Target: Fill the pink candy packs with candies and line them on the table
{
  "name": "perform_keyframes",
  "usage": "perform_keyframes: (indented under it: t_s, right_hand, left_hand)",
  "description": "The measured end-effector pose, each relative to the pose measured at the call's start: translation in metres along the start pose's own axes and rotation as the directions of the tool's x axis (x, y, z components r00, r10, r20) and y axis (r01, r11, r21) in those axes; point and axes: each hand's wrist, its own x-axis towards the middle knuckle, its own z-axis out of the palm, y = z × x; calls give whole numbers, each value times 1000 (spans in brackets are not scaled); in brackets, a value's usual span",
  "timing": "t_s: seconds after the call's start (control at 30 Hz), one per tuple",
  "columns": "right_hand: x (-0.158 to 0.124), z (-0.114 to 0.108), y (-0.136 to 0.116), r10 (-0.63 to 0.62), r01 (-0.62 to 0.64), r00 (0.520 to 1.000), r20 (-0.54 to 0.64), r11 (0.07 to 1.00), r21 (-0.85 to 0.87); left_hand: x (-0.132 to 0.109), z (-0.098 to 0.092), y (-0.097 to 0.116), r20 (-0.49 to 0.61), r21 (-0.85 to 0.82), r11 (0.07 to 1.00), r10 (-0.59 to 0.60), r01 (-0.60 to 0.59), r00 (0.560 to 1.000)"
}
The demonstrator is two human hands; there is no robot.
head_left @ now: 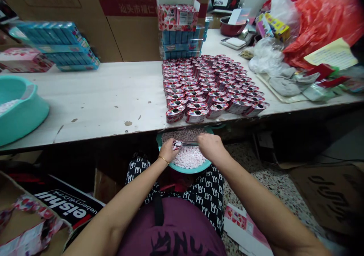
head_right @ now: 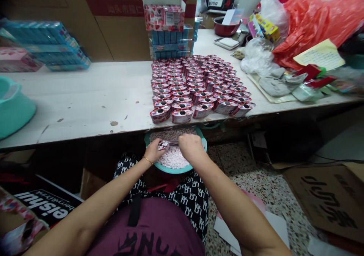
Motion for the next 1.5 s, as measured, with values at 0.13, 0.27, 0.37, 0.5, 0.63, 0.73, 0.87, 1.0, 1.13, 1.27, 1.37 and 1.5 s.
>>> perform_keyframes:
  t_s: [0.13,0.27,0.37,0.5,0.63,0.73,0.87,1.0,1.13,1.27,1.37,1.5]
  right_hand:
    - [-12,20,41,93,-89,995,21,985,-150]
    - [-2,79,44,170,-170,984,49,985,-3]
    - [18,123,21,189,-194,981,44,973,127]
    - [36,149,11,212,-209,977,16,945,252]
    - [36,141,33,193,-175,981,-12,911,374]
    - [30,117,47,161,-84,981,-110,858,506]
    - [23,71,47,87,7,981,-172,878,479]
    - [17,29,31,2,15,996,-92,984,178]
    - [13,2,7,-50,50,999,-5,994,-94]
    - [10,-15,-16,-100,100,995,12,972,-215]
    - [3,-25,-22,-124,122,992,8,957,-262]
    - [-7,-34,-9,-71,56,997,-36,945,-323]
  left_hand:
    - [-3,-10,-1,-15,-160,987,-2,0,1000]
    - [-6,-24,-9,-85,-263,965,-14,-9,996]
    - [-9,-31,-19,-139,-297,955,-41,-2,989]
    - [-14,-40,-29,-178,-305,951,-113,54,977]
    - [-16,-45,-29,-166,-294,950,-162,108,973]
    - [-13,-42,-23,-164,-264,962,-118,72,979]
    - [-6,-32,-11,-137,-184,983,-14,-12,990]
    - [2,-23,-1,-117,-104,993,41,-53,992]
    - [4,-16,3,-99,-70,996,51,-58,994]
    - [3,-12,3,-111,-88,994,47,-57,993]
    - [2,-12,1,-143,-141,989,32,-52,989]
    - [-1,-13,-5,-174,-299,953,-3,-50,985]
